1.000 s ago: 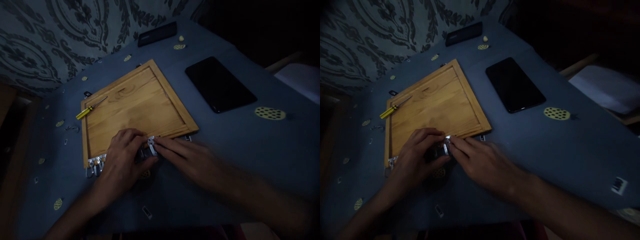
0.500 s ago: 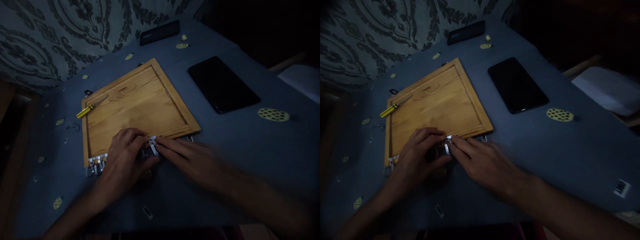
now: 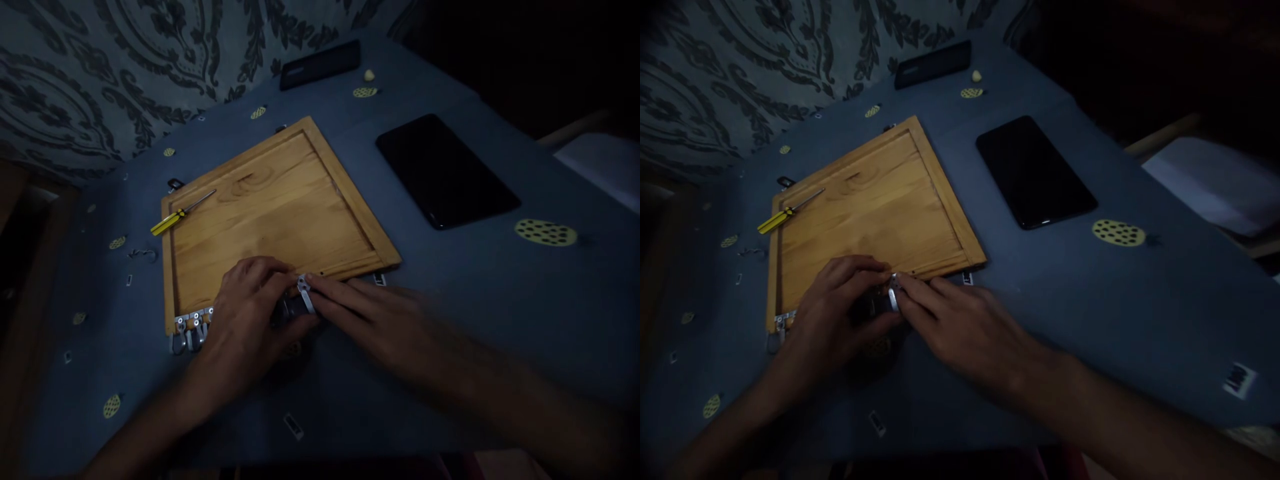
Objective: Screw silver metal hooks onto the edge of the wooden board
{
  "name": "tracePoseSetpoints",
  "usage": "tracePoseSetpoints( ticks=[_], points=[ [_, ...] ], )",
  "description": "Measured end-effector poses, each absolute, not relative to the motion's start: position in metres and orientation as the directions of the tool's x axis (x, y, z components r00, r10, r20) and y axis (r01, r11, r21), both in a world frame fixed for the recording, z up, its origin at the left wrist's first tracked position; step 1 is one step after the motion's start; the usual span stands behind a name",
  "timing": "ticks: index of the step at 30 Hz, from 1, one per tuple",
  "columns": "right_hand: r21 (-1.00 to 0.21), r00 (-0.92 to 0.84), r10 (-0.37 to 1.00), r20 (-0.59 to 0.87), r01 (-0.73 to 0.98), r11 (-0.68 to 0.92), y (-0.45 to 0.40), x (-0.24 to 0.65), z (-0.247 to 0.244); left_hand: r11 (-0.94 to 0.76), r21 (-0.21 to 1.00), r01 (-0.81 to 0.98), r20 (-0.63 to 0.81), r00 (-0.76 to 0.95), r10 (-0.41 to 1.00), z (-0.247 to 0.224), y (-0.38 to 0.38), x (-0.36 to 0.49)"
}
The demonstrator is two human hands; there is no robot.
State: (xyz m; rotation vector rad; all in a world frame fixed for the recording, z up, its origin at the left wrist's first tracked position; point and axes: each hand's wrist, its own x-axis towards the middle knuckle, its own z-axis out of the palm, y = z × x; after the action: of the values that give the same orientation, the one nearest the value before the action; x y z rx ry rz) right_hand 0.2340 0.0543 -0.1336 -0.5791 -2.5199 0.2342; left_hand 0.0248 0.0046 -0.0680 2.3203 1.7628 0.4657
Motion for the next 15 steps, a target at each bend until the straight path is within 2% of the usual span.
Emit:
tracePoseSetpoints(
  ticks=[5, 9, 11, 15],
  points=[
    [-0.253, -0.755, 0.466, 0.462, 0.391, 0.885, 0.053, 0.234, -0.133, -0.261, 0.326, 0.909, 0.128, 0.231, 0.964, -0.069, 0.006, 0.024],
    [-0.245, -0.78, 0.419, 0.465, 0.342, 0.907, 0.058, 0.237, -0.124, -0.224, 0.48, 0.848, 0.025, 0.242, 0.97, -0.054, 0.008, 0.013],
    [-0.227, -0.787, 0.385, 0.482, 0.312, 0.923, 0.061, 0.237, -0.12, -0.207, 0.547, 0.811, 0.046, 0.218, 0.975, -0.044, 0.007, 0.005],
    [-0.248, -0.773, 0.408, 0.486, 0.326, 0.912, 0.062, 0.236, -0.118, -0.186, 0.595, 0.782, 0.119, 0.143, 0.983, -0.035, 0.005, -0.007]
  ],
)
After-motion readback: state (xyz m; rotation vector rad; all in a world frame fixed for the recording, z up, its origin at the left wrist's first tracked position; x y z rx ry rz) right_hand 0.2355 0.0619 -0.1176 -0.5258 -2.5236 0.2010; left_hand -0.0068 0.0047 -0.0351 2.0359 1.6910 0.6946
